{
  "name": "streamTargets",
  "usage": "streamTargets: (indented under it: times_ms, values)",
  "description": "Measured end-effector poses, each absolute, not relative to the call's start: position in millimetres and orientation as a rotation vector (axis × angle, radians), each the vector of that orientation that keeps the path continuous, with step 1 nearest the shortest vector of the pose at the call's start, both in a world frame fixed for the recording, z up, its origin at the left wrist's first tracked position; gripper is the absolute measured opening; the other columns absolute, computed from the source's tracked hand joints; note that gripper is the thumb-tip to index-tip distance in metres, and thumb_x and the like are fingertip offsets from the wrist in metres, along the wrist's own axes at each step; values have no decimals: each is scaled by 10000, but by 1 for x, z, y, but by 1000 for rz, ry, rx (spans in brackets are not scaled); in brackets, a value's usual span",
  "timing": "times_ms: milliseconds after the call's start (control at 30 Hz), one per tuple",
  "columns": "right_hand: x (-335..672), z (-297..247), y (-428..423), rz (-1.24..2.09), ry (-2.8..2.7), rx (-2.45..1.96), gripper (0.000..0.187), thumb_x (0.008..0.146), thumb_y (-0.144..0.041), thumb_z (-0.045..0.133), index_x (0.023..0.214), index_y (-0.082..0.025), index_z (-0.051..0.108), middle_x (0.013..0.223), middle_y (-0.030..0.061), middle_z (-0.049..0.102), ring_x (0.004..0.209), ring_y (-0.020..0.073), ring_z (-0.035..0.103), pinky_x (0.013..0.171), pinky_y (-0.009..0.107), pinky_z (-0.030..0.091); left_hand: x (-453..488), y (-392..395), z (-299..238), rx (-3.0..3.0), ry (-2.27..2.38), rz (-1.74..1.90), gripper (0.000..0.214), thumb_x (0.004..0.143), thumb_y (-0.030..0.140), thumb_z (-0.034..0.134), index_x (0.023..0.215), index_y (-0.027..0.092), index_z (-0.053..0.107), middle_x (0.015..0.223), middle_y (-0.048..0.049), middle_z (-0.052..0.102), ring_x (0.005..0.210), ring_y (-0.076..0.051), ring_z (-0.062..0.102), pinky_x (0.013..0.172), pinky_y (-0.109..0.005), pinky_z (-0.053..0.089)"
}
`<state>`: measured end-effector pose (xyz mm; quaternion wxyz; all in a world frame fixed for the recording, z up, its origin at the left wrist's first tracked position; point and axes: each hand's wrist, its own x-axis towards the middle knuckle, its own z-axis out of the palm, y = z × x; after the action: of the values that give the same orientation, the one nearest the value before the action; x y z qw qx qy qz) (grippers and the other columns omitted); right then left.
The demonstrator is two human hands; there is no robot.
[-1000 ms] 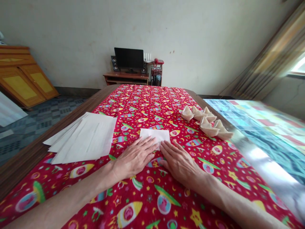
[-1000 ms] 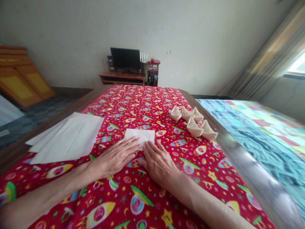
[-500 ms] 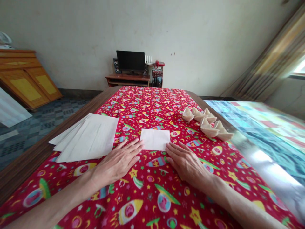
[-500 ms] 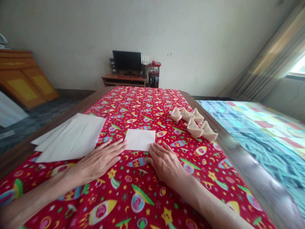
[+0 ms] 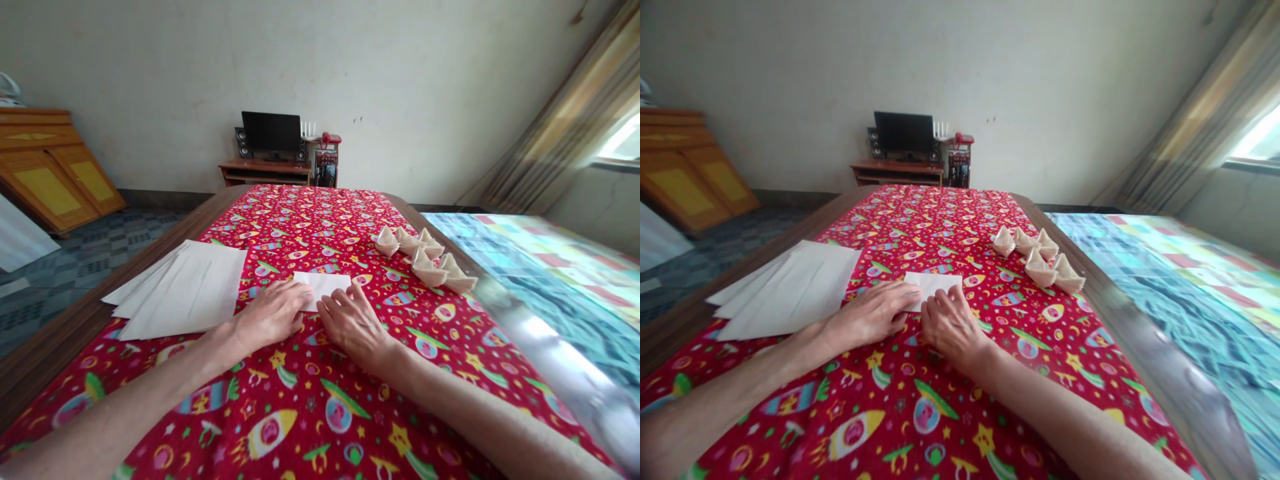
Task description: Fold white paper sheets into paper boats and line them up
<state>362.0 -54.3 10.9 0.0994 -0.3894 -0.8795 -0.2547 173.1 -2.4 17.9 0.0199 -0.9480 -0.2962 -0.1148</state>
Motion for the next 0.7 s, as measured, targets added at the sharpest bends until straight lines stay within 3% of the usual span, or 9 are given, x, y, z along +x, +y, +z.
streamTargets:
  times_ms: [333,533,700]
  values:
    - [361,7,-40,-615,-2630,-1181,96,851,-121,517,792,-152,586,726,60,611,761,209,510,628,322,368,164,4,5,-2893,-985,-550,409,785,132,558,1190,182,539,1211,-68,598,1137,-223,517,1005,-385,404]
    - [400,3,-46,-422,-2419,-987,188,910,-121,438,958,-146,618,932,68,691,807,163,595,692,272,457,160,12,3,-2847,-786,-684,401,835,126,539,1229,202,548,1272,-79,564,1210,-228,466,1026,-408,380]
    - [422,-7,-52,-204,-2300,-971,183,914,-162,474,977,-169,646,951,51,712,862,143,640,759,253,513,163,-2,6,-2890,-630,-660,259,886,136,496,1075,236,645,1159,-30,640,1122,-187,534,1012,-388,381]
